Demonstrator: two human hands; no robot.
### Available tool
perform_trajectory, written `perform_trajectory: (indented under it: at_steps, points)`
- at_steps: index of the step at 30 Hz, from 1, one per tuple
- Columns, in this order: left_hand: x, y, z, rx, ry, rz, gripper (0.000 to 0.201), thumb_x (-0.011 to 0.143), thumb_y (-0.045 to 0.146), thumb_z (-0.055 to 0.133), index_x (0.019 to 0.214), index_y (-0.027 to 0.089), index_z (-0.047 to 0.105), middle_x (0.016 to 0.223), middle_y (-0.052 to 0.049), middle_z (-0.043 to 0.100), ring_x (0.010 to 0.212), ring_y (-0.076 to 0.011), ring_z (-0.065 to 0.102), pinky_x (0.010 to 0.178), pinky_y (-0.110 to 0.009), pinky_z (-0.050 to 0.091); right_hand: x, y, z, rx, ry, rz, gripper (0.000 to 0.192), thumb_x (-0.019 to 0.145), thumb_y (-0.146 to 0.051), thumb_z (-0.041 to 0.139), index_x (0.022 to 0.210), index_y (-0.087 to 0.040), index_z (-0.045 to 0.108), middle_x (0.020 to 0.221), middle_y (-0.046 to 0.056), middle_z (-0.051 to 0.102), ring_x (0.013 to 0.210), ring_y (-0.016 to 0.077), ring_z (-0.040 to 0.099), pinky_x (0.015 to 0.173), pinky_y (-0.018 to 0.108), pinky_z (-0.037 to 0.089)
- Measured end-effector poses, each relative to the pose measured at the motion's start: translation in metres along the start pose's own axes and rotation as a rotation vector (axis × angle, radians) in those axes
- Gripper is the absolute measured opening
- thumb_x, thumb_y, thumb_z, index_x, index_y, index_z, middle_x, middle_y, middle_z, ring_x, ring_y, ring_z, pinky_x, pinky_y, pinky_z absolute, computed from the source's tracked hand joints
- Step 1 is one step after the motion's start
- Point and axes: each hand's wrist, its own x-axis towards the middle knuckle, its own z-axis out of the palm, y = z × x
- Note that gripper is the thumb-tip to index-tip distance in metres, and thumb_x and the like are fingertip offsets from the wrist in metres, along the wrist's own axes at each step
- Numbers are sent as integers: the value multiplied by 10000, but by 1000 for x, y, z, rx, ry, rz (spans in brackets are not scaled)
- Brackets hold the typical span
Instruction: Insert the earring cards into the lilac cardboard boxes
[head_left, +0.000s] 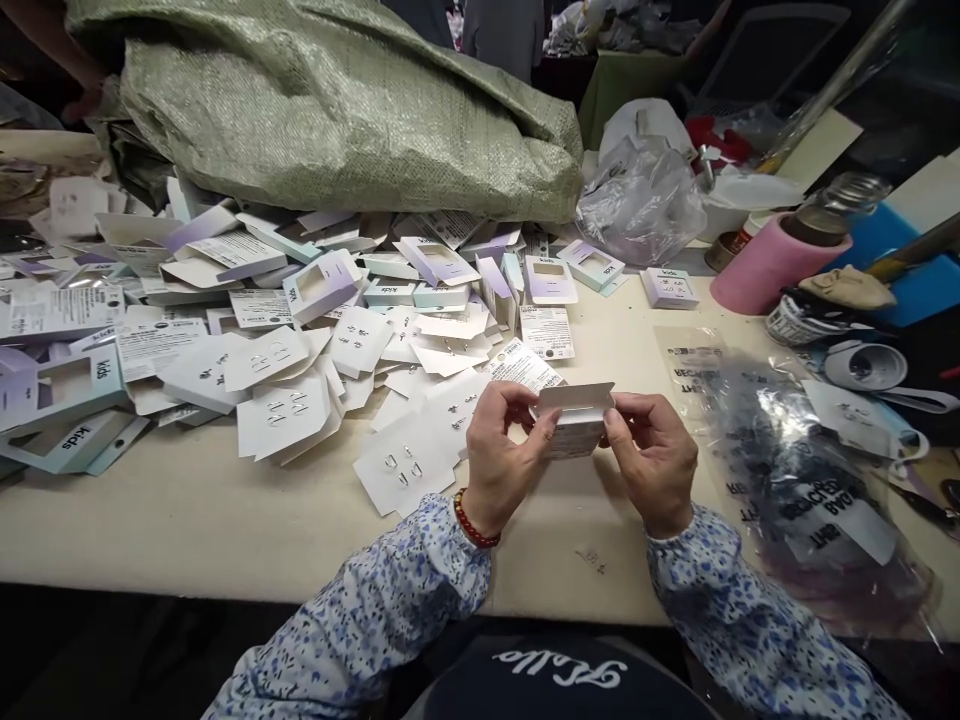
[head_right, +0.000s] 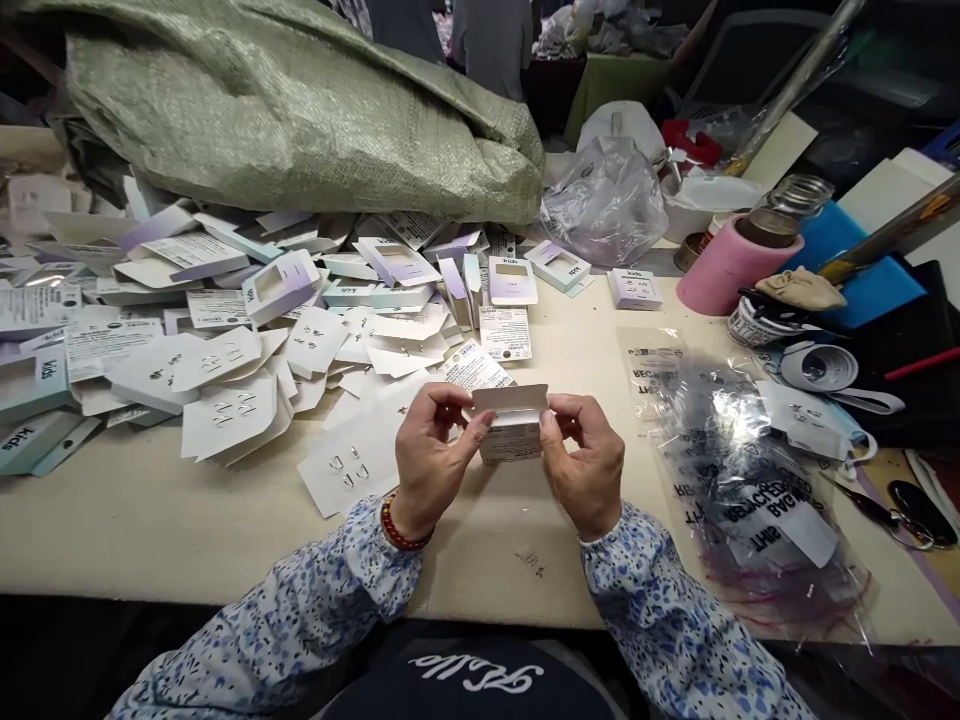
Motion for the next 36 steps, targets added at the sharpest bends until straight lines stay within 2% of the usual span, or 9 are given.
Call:
perform_trajectory:
  at_steps: [3,7,11,15,19,24,28,33,36]
  points:
    - [-2,-3,-2,84,-19,180,105,889,231,722,977,194,680,959,-30,629,876,-138,625,692,-265,590,0,3,1,-74,43,-207,155,906,-147,625,1011,-247,680,1085,76,697,1009,235,674,758,378,583]
    - [-4,-7,-5,170,-80,203,111,928,257,672,985,202,749,975,-66,672,969,-190,631,793,-344,592,2,5,-3,-122,-39,-278,155,900,-159,632,997,-251,710,1028,83,708,1065,266,662,807,410,576]
    - [-3,-8,-7,164,-116,196,116,937,225,656,1002,201,750,965,-65,728,960,-191,648,815,-353,581,10,1,-8,-48,-107,-110,63,930,-275,641,973,-240,670,985,67,702,915,226,683,721,357,579]
    - [-2,-4,-8,143,-94,221,88,928,197,666,985,199,734,958,-56,742,921,-178,670,796,-340,579,35,-14,-9,47,-220,83,284,967,-453,595,1145,-232,596,792,7,677,575,129,586,520,259,498]
    - [-5,-3,-7,87,-64,209,71,893,210,717,949,192,677,910,-39,726,868,-159,666,739,-297,570,61,-28,-15,62,-551,188,549,941,-639,519,680,-182,674,534,0,545,465,105,493,416,229,423]
    - [-3,-10,-8,-140,-129,-46,376,866,344,755,1164,205,573,949,-35,695,745,-112,633,648,-230,546,60,-25,-23,106,-660,276,353,856,-534,705,947,-207,805,840,38,761,547,112,594,477,235,538]
    - [3,-12,-10,-182,-259,-61,256,876,385,736,1053,202,708,931,-43,671,677,-97,545,629,-238,499,48,-15,-22,82,-561,194,265,894,-429,691,1018,-226,808,940,51,782,616,122,635,517,236,563]
    - [7,-7,-9,-214,-240,-45,125,944,257,649,1019,202,733,954,-67,680,859,-144,626,677,-246,502,42,-8,-22,44,-582,48,271,958,-321,621,1183,-257,759,1127,70,755,809,164,708,643,282,614]
    - [8,-5,-9,-178,-242,-11,108,934,176,645,1007,197,721,923,-49,661,823,-126,621,647,-228,501,39,-3,-24,23,-560,-37,302,986,-262,573,1246,-285,725,1172,66,735,885,177,724,756,331,636]
